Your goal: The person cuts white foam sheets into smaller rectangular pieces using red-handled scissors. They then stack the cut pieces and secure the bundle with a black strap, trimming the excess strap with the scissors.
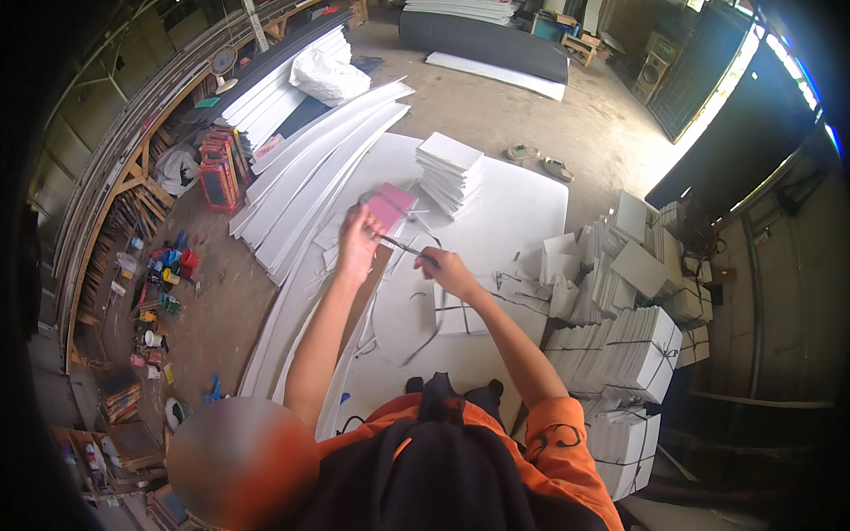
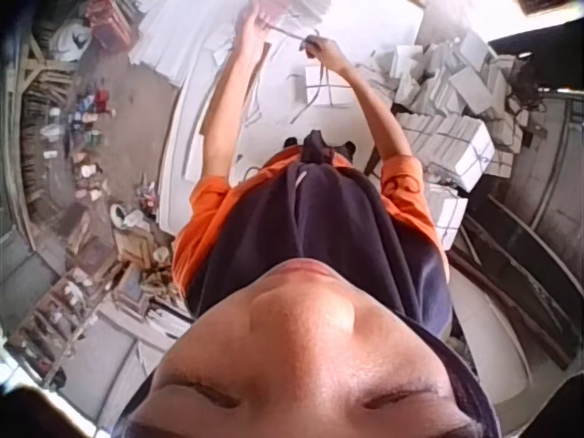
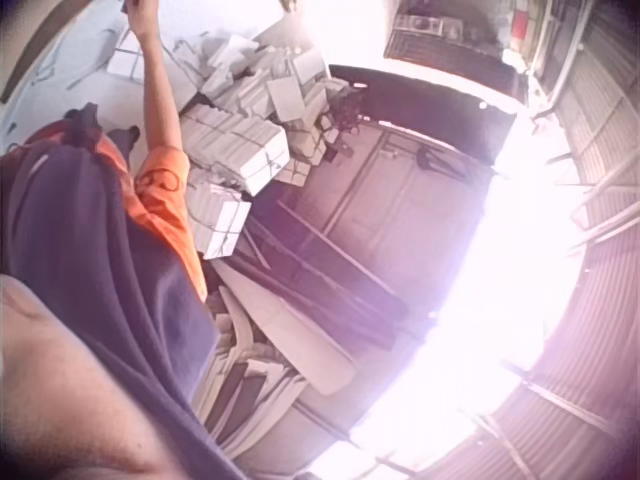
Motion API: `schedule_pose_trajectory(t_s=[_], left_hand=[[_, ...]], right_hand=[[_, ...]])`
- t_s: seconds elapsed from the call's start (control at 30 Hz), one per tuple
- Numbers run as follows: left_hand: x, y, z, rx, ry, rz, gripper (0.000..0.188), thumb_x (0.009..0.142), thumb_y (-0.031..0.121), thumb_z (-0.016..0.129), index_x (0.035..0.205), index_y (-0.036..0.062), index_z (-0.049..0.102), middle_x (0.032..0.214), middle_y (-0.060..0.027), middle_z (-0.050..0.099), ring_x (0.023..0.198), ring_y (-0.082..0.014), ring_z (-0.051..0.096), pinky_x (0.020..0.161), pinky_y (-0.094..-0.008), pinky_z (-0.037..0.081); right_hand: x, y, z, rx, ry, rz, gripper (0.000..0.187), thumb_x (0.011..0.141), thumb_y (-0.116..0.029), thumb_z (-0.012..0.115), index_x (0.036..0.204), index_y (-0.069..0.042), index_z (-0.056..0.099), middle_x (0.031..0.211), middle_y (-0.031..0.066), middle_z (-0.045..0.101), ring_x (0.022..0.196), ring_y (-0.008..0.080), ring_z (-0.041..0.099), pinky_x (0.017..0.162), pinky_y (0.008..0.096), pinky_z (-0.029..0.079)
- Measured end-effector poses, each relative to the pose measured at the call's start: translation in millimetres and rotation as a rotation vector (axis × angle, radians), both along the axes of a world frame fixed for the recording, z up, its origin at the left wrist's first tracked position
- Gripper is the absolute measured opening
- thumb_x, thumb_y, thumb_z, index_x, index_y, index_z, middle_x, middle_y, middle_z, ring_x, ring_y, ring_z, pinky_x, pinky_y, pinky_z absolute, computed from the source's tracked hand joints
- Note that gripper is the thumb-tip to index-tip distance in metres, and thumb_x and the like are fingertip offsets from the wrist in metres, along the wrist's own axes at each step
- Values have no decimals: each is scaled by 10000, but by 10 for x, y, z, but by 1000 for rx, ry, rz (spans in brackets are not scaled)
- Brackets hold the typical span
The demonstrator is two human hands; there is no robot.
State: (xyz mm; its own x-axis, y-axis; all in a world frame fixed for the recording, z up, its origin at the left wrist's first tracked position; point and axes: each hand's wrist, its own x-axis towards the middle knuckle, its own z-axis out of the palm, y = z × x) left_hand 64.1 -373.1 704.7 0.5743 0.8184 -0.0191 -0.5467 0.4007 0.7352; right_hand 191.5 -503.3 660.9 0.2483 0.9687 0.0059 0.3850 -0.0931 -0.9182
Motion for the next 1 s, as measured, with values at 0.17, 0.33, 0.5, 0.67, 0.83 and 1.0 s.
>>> schedule_pose_trajectory(t_s=[0.17,0.33,0.5,0.67,0.83,1.0], left_hand=[[-414,665,-75,-114,-114,6,174,846,238,549,887,90,466,572,60,263,492,-37,267,481,-179,265],[-357,1127,-322,-275,-119,88,229,900,331,423,830,114,437,522,57,259,419,-47,217,415,-196,204],[105,1370,-453,-57,168,58,307,898,396,395,772,116,408,516,51,250,409,-53,216,385,-205,181],[497,1649,-312,139,360,67,299,890,385,424,771,111,408,535,48,252,404,-50,216,373,-203,173],[912,1782,-100,203,462,83,334,909,379,378,717,106,396,527,52,229,387,-38,209,371,-213,143],[1263,1767,120,359,425,65,333,913,374,371,730,98,405,522,56,224,398,-38,205,381,-211,147]], right_hand=[[330,-66,-67,123,-343,-164,130,820,-113,488,770,-17,560,551,117,446,491,180,416,510,300,377],[1049,-548,154,-70,-404,-346,215,835,-183,513,731,1,556,582,139,497,539,218,479,553,314,400],[1734,-944,138,-201,-368,-401,307,843,-257,515,667,-7,541,554,36,469,543,101,417,514,264,358],[2355,-1300,-49,-358,-161,-339,371,838,-354,535,686,-17,556,591,5,506,569,68,444,523,238,365],[3053,-1510,-35,-362,-310,-371,291,817,-266,572,701,0,571,606,4,517,600,70,468,539,237,405],[3638,-1059,1669,-133,-712,-560,46,761,-47,591,765,-8,614,613,25,553,597,65,488,564,241,418]])
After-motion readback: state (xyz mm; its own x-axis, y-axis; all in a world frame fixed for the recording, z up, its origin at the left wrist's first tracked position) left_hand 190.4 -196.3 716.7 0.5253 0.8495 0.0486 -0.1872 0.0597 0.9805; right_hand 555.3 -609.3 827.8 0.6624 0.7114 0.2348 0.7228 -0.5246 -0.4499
